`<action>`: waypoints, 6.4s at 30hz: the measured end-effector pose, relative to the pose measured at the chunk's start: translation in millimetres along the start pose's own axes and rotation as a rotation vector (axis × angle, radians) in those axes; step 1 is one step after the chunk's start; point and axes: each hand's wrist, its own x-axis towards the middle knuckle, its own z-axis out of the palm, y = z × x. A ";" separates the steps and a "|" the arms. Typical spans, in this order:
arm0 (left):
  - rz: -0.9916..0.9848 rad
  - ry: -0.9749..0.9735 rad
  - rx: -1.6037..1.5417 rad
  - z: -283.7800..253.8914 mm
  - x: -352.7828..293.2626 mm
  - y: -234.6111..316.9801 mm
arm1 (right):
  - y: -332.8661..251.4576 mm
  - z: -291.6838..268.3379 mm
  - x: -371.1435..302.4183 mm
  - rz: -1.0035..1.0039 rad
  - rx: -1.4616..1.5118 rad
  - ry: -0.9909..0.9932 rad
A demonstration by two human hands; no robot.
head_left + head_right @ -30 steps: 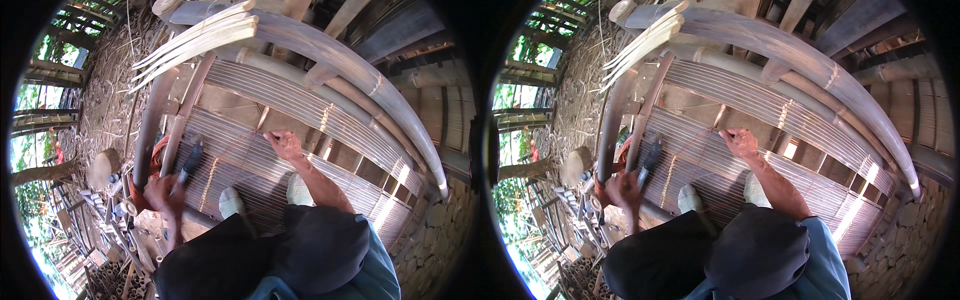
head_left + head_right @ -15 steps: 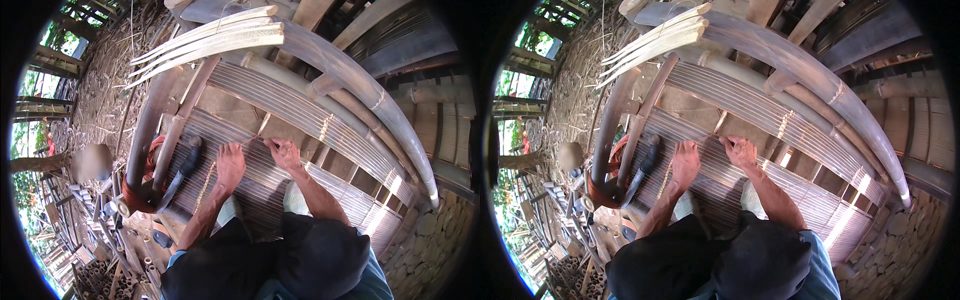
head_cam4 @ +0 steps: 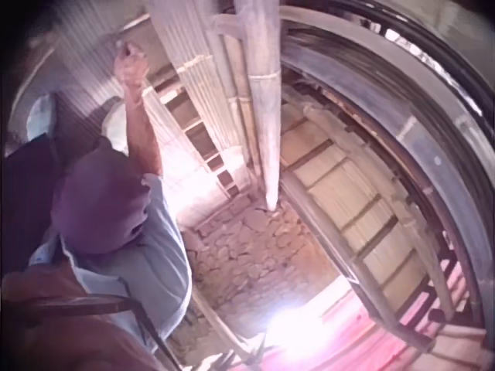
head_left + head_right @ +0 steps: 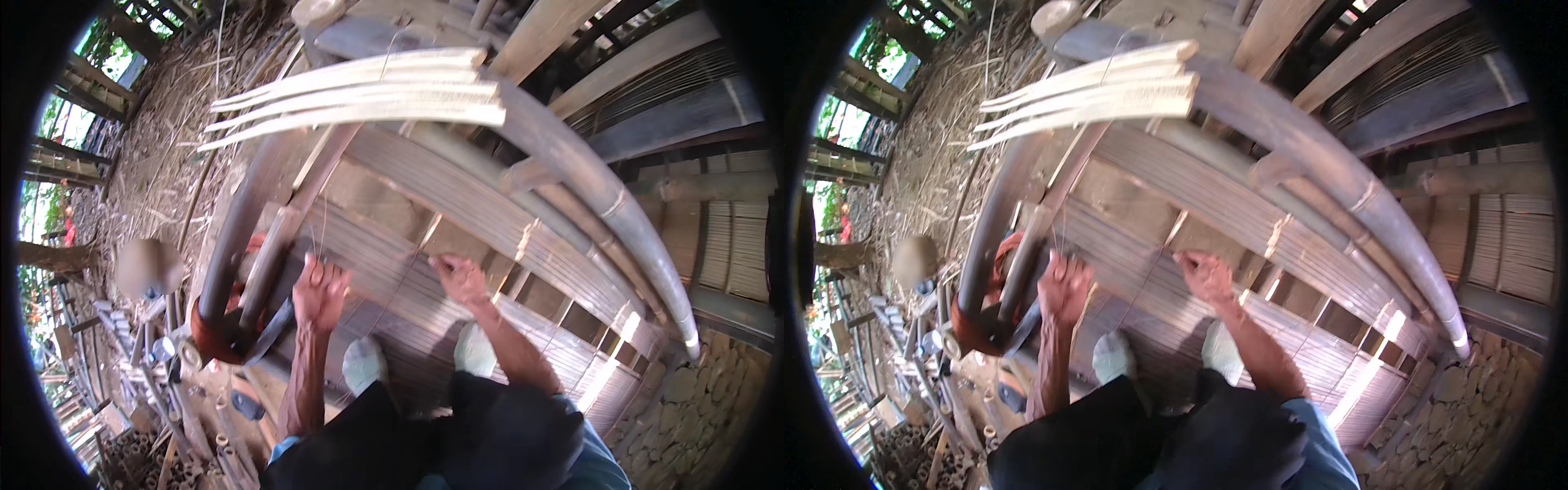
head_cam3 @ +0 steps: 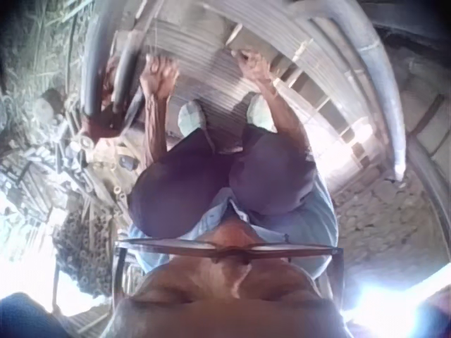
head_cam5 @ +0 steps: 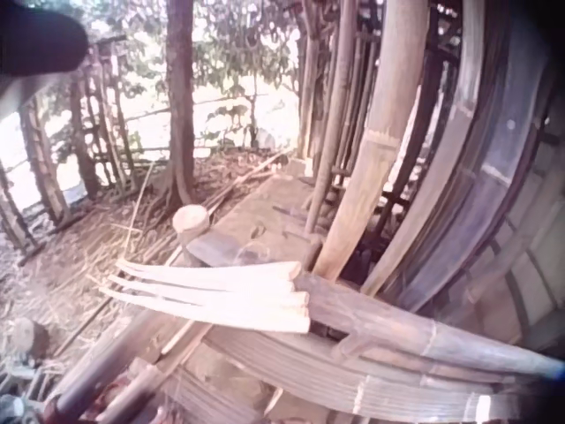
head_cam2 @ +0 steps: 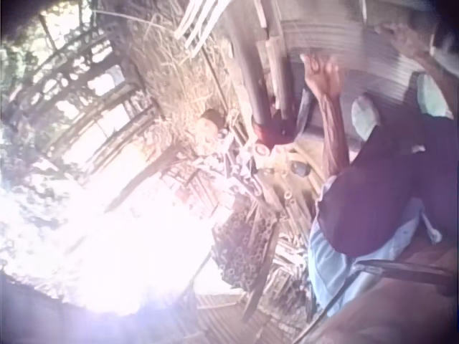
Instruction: The person weaves thin bamboo strips into a frame by hand, threading the strips through existing vertical slats and pulling them tight.
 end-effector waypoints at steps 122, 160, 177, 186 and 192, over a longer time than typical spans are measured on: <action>1.038 0.307 2.243 8.1 -127.1 81.9 | 4.4 11.2 -2.3 -0.345 -0.122 0.359; 0.405 -0.110 1.818 5.0 5.5 -25.9 | -6.9 -5.5 16.5 0.038 -0.031 0.011; 0.107 -0.027 0.072 3.1 -10.6 34.4 | -6.8 2.5 15.8 -0.148 0.104 0.088; 0.009 0.041 0.337 31.2 -49.4 26.3 | -73.3 20.3 -1.2 -0.741 -0.006 0.087; -0.001 0.043 0.305 31.0 -75.0 10.8 | -60.4 23.9 -7.9 -0.753 0.079 0.028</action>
